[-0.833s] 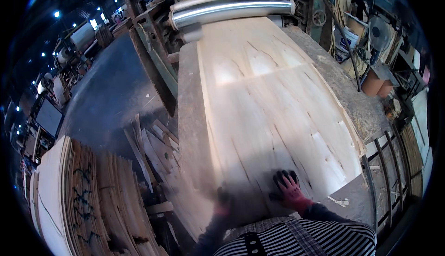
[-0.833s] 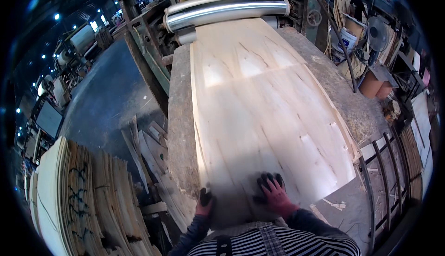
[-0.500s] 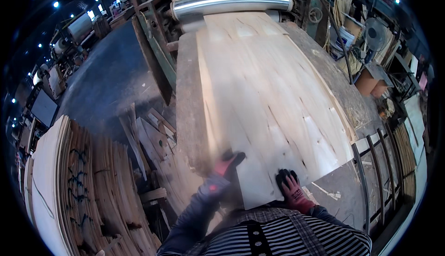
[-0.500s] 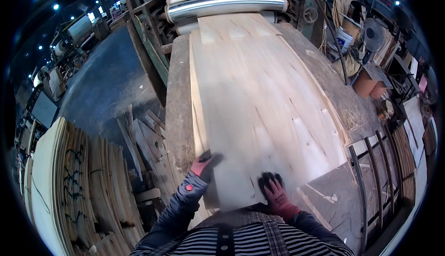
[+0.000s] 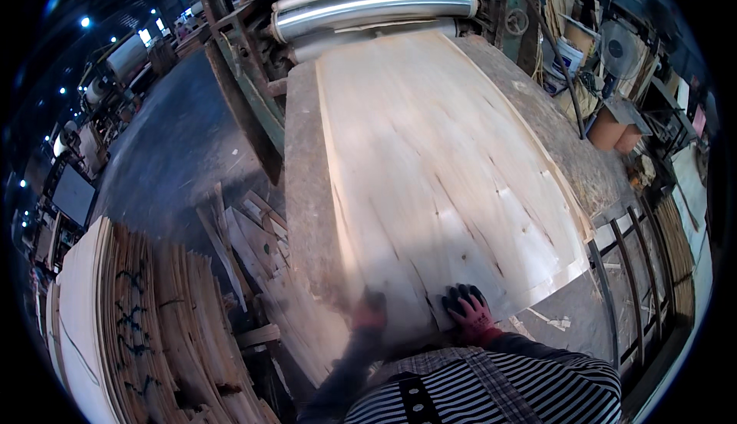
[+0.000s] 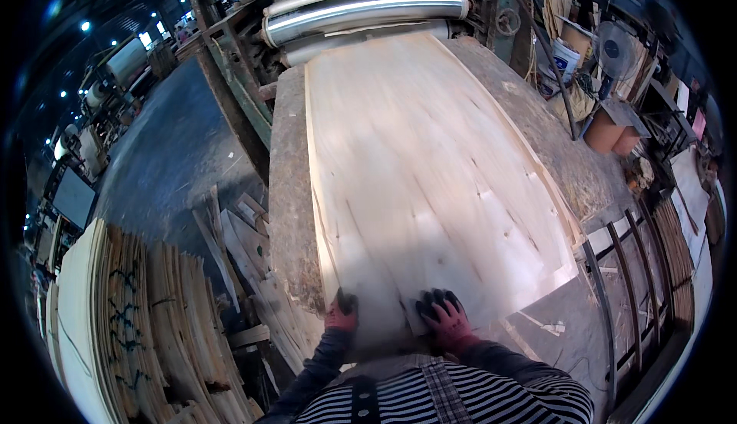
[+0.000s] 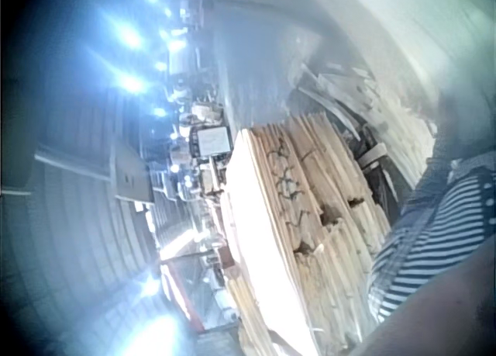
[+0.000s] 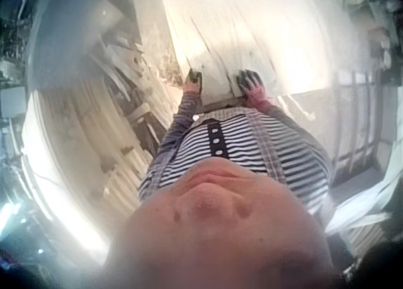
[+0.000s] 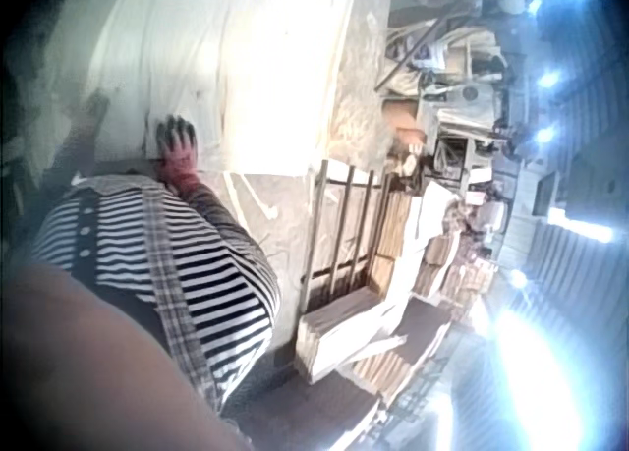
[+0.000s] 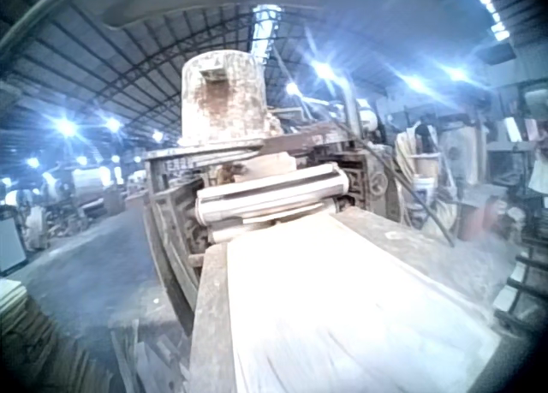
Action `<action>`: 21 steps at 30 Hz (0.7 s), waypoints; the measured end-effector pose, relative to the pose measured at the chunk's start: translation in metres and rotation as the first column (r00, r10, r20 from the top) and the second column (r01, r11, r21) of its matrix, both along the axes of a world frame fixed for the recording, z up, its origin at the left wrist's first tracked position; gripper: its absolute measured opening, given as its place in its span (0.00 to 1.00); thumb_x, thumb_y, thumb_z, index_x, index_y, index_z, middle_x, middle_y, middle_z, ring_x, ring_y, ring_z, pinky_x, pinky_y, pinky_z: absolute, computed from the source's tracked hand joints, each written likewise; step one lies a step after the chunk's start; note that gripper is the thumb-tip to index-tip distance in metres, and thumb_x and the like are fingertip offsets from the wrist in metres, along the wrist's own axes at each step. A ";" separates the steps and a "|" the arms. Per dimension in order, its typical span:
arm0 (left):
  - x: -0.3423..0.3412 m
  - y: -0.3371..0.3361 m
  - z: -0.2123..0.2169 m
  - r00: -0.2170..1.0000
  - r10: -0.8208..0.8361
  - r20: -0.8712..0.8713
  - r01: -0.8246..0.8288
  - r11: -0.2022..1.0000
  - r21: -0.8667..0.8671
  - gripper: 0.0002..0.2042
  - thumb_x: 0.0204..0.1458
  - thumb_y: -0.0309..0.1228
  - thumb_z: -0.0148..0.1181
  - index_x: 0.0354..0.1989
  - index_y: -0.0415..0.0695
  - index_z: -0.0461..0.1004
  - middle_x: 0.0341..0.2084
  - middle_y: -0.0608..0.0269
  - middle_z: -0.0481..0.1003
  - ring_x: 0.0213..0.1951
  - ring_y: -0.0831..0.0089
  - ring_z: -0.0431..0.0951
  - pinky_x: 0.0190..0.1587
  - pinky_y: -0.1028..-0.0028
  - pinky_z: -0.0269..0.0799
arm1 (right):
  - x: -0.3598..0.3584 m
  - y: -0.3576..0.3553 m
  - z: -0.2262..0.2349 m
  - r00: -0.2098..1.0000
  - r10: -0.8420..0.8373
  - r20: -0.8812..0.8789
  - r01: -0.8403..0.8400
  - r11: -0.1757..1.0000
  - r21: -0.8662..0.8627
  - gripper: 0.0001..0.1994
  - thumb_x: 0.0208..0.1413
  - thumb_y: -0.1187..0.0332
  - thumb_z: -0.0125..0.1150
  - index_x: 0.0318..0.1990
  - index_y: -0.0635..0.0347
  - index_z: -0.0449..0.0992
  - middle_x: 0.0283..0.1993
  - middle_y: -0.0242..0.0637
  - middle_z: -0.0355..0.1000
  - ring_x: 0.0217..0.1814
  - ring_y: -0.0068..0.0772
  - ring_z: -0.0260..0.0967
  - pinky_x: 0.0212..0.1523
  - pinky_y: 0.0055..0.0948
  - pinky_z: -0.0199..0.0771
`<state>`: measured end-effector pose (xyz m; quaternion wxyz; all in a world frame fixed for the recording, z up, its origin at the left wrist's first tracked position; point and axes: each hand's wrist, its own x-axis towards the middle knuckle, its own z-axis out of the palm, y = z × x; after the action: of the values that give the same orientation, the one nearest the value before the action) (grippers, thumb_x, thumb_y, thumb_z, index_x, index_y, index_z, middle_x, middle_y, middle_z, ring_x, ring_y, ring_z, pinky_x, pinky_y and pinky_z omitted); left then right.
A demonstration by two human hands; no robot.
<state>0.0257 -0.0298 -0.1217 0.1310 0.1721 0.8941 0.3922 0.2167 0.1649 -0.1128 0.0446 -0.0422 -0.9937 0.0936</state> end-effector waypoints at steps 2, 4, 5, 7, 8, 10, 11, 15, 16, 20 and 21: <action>0.009 0.003 -0.002 0.993 0.104 -0.056 -0.104 0.994 -0.013 0.23 0.44 0.40 0.52 0.48 0.42 0.63 0.33 0.48 0.72 0.39 0.56 0.71 0.43 0.67 0.66 | 0.001 0.003 0.001 1.000 -0.002 0.014 0.002 0.999 -0.041 0.27 0.35 0.51 0.56 0.47 0.44 0.67 0.52 0.44 0.57 0.55 0.53 0.50 0.53 0.52 0.48; 0.017 0.002 0.003 0.985 0.150 -0.085 -0.153 0.987 -0.037 0.23 0.45 0.39 0.51 0.49 0.42 0.62 0.33 0.49 0.71 0.40 0.57 0.71 0.43 0.67 0.65 | 0.002 0.003 0.000 1.000 0.003 0.005 -0.003 0.999 -0.034 0.27 0.33 0.50 0.58 0.46 0.44 0.67 0.52 0.44 0.57 0.55 0.53 0.50 0.54 0.52 0.48; 0.017 0.003 0.005 0.986 0.142 -0.090 -0.148 0.987 -0.057 0.23 0.45 0.39 0.51 0.50 0.42 0.61 0.34 0.48 0.71 0.40 0.57 0.71 0.43 0.67 0.65 | 0.003 0.003 -0.001 1.000 -0.004 0.001 0.004 1.000 -0.028 0.28 0.31 0.51 0.59 0.46 0.45 0.68 0.52 0.44 0.57 0.55 0.53 0.50 0.54 0.52 0.48; 0.013 0.002 0.005 0.997 0.074 -0.018 -0.073 0.997 0.033 0.23 0.46 0.38 0.50 0.51 0.42 0.59 0.37 0.47 0.69 0.42 0.56 0.69 0.44 0.65 0.64 | 0.002 0.003 -0.001 1.000 -0.014 -0.009 0.014 1.000 -0.018 0.30 0.28 0.51 0.60 0.46 0.46 0.68 0.52 0.45 0.57 0.55 0.54 0.50 0.54 0.51 0.48; 0.005 -0.004 -0.002 0.999 0.009 0.045 -0.016 0.989 0.147 0.24 0.47 0.38 0.49 0.52 0.42 0.58 0.39 0.46 0.68 0.43 0.54 0.68 0.45 0.64 0.63 | 0.001 0.002 -0.001 0.999 -0.016 -0.047 0.015 1.000 -0.017 0.30 0.27 0.52 0.61 0.46 0.47 0.68 0.52 0.45 0.57 0.55 0.54 0.49 0.54 0.52 0.47; 0.005 -0.019 -0.002 0.996 0.013 0.090 -0.033 0.973 0.226 0.24 0.47 0.37 0.50 0.52 0.42 0.58 0.41 0.46 0.67 0.43 0.56 0.68 0.45 0.66 0.63 | 0.000 0.007 -0.004 0.991 -0.034 -0.126 0.032 0.999 -0.016 0.31 0.25 0.53 0.62 0.45 0.50 0.68 0.52 0.46 0.56 0.55 0.55 0.49 0.54 0.52 0.47; 0.011 -0.028 0.002 0.992 0.098 0.082 -0.112 0.976 0.188 0.23 0.47 0.36 0.51 0.52 0.42 0.58 0.41 0.48 0.68 0.43 0.60 0.70 0.45 0.69 0.64 | -0.002 0.008 -0.003 0.986 -0.037 -0.159 0.032 0.999 -0.036 0.31 0.25 0.55 0.62 0.45 0.52 0.68 0.51 0.47 0.56 0.55 0.56 0.49 0.55 0.52 0.46; 0.041 -0.095 -0.012 0.972 0.209 0.107 -0.235 0.841 0.487 0.20 0.51 0.31 0.48 0.52 0.39 0.57 0.39 0.60 0.70 0.36 0.74 0.71 0.36 0.77 0.67 | -0.013 -0.001 0.028 0.997 -0.066 0.030 0.069 0.989 -0.129 0.34 0.35 0.59 0.58 0.54 0.60 0.57 0.57 0.54 0.48 0.59 0.60 0.41 0.58 0.51 0.40; 0.050 -0.114 -0.006 0.964 0.209 0.167 -0.264 0.842 0.470 0.20 0.51 0.30 0.48 0.52 0.39 0.57 0.39 0.60 0.69 0.35 0.75 0.71 0.35 0.78 0.67 | -0.013 -0.009 0.044 0.999 -0.029 -0.023 0.025 0.987 -0.158 0.34 0.36 0.60 0.57 0.54 0.61 0.56 0.57 0.54 0.48 0.60 0.58 0.41 0.58 0.51 0.39; 0.107 -0.173 -0.045 0.875 0.466 0.129 -0.483 0.835 0.263 0.22 0.50 0.38 0.46 0.54 0.45 0.56 0.43 0.53 0.67 0.43 0.63 0.68 0.44 0.70 0.64 | -0.041 -0.044 0.084 0.945 0.250 -0.212 -0.297 0.927 -0.230 0.31 0.40 0.69 0.54 0.55 0.66 0.53 0.57 0.54 0.50 0.61 0.52 0.43 0.60 0.48 0.36; 0.116 -0.171 -0.032 0.821 0.538 0.191 -0.568 0.803 0.180 0.23 0.50 0.40 0.46 0.54 0.46 0.56 0.44 0.51 0.67 0.46 0.59 0.67 0.47 0.68 0.63 | -0.049 -0.045 0.078 0.922 0.307 -0.235 -0.360 0.903 -0.235 0.31 0.40 0.69 0.54 0.55 0.68 0.53 0.57 0.55 0.50 0.61 0.52 0.44 0.59 0.48 0.37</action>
<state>0.1414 -0.2006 -0.1538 0.0484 -0.1085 0.8435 0.5239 0.1675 0.1203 -0.0348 0.1171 0.1327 -0.9545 0.2399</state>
